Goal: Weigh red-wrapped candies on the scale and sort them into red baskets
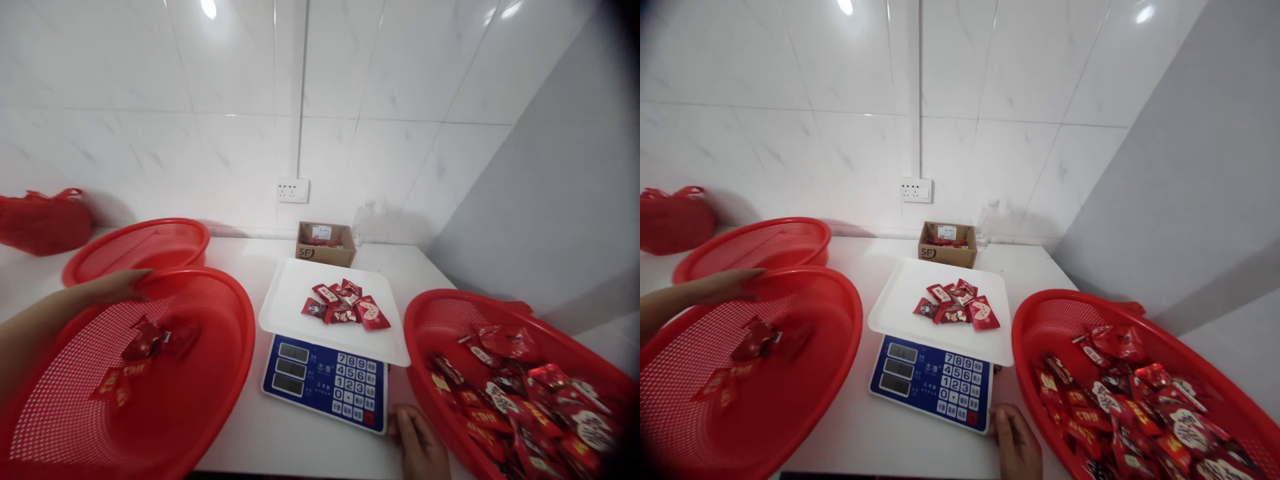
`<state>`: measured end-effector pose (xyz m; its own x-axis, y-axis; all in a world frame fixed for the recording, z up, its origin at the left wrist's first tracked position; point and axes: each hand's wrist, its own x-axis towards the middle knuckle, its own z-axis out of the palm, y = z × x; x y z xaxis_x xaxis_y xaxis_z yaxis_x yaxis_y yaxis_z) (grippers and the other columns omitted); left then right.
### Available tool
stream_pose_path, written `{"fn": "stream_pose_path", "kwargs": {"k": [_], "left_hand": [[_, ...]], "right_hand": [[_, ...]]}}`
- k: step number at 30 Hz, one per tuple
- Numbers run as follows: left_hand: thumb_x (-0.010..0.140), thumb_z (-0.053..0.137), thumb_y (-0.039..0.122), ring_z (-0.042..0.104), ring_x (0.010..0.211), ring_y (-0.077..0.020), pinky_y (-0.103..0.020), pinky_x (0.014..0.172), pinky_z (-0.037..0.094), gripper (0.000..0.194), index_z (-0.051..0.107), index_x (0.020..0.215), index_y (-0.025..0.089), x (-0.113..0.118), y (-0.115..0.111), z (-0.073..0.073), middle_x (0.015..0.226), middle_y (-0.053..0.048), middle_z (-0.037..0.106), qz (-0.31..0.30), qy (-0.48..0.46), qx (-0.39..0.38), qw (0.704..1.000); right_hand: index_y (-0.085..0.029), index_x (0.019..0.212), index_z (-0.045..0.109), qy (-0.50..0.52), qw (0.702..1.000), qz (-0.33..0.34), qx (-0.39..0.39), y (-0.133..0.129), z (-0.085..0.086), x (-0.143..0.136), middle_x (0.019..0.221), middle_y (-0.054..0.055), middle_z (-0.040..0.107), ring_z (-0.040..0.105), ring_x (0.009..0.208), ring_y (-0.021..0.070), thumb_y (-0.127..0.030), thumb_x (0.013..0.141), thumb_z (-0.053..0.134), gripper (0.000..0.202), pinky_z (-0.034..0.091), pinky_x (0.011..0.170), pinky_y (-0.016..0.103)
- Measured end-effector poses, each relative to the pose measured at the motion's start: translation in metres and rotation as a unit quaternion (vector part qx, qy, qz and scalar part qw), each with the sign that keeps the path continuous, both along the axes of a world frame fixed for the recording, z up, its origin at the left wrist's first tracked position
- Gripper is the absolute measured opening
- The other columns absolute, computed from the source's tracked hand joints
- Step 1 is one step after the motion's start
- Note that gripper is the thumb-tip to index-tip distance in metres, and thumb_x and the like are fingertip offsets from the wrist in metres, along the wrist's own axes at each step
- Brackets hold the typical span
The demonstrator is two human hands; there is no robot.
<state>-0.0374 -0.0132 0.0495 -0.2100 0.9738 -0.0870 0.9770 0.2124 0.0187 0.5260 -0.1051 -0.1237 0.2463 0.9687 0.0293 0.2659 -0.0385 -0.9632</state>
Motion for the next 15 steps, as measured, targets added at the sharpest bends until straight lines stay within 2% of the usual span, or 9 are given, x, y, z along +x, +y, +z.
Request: {"fn": "stream_pose_path", "kwargs": {"k": [2, 5, 7, 9, 10, 12, 15], "left_hand": [[0.064, 0.062, 0.021, 0.052, 0.111, -0.026, -0.037, 0.1, 0.032, 0.05, 0.057, 0.112, 0.007, 0.01, 0.012, 0.004, 0.119, -0.012, 0.059, -0.079, 0.006, -0.051, 0.996], [0.068, 0.059, 0.013, 0.041, 0.122, -0.0256, -0.05, 0.106, 0.013, 0.045, 0.058, 0.112, 0.011, 0.02, 0.029, 0.005, 0.125, -0.011, 0.055, -0.141, 0.021, -0.07, 0.987], [0.07, 0.056, 0.009, 0.033, 0.129, -0.0268, -0.055, 0.104, 0.009, 0.047, 0.057, 0.116, 0.015, 0.02, 0.036, 0.005, 0.131, -0.01, 0.05, -0.179, 0.065, -0.063, 0.98], [0.07, 0.055, 0.003, 0.028, 0.131, -0.0278, -0.054, 0.104, 0.011, 0.052, 0.055, 0.12, 0.019, 0.014, 0.039, 0.006, 0.136, -0.01, 0.045, -0.202, 0.13, -0.047, 0.97], [0.069, 0.053, -0.001, 0.027, 0.132, -0.028, -0.053, 0.104, 0.012, 0.057, 0.053, 0.122, 0.021, 0.01, 0.04, 0.006, 0.138, -0.01, 0.042, -0.2, 0.159, -0.037, 0.966], [0.069, 0.047, -0.007, 0.028, 0.132, -0.0273, -0.052, 0.104, 0.014, 0.063, 0.05, 0.125, 0.022, 0.006, 0.041, 0.009, 0.139, -0.01, 0.042, -0.156, 0.189, -0.008, 0.969], [0.072, 0.037, -0.007, 0.033, 0.128, -0.0276, -0.052, 0.102, 0.018, 0.056, 0.051, 0.123, 0.013, 0.015, 0.043, 0.012, 0.132, -0.013, 0.049, -0.081, 0.111, 0.038, 0.99]], "right_hand": [[-0.019, 0.06, 0.054, -0.001, 1.0, -0.001, 0.007, 0.0, 0.001, -0.001, 0.056, 0.0, 0.051, 0.049, 0.055, 0.0149, -0.063, 0.074, 0.05, 0.046, 0.041, 0.052, 0.023], [-0.019, 0.059, 0.053, -0.008, 1.0, -0.008, 0.017, -0.001, 0.002, -0.003, 0.054, -0.001, 0.049, 0.047, 0.052, 0.0138, -0.063, 0.076, 0.048, 0.047, 0.039, 0.05, 0.022], [-0.019, 0.058, 0.053, -0.014, 1.0, -0.013, 0.024, -0.001, 0.003, -0.004, 0.054, -0.001, 0.048, 0.046, 0.052, 0.0134, -0.063, 0.076, 0.048, 0.048, 0.039, 0.049, 0.022], [-0.019, 0.057, 0.052, -0.015, 0.999, -0.017, 0.03, -0.001, 0.003, -0.004, 0.053, -0.001, 0.048, 0.046, 0.052, 0.0134, -0.063, 0.077, 0.047, 0.048, 0.039, 0.05, 0.022], [-0.019, 0.057, 0.052, -0.014, 0.999, -0.019, 0.031, -0.001, 0.003, -0.005, 0.053, -0.001, 0.048, 0.047, 0.052, 0.0134, -0.063, 0.077, 0.047, 0.049, 0.039, 0.05, 0.022], [-0.019, 0.059, 0.053, -0.009, 0.999, -0.025, 0.03, 0.0, 0.003, -0.004, 0.054, -0.001, 0.049, 0.047, 0.052, 0.0137, -0.064, 0.076, 0.047, 0.049, 0.04, 0.051, 0.022], [-0.018, 0.061, 0.054, -0.003, 0.999, -0.026, 0.025, 0.0, 0.003, -0.004, 0.055, 0.0, 0.051, 0.049, 0.054, 0.0144, -0.065, 0.075, 0.048, 0.049, 0.041, 0.052, 0.023]]}}
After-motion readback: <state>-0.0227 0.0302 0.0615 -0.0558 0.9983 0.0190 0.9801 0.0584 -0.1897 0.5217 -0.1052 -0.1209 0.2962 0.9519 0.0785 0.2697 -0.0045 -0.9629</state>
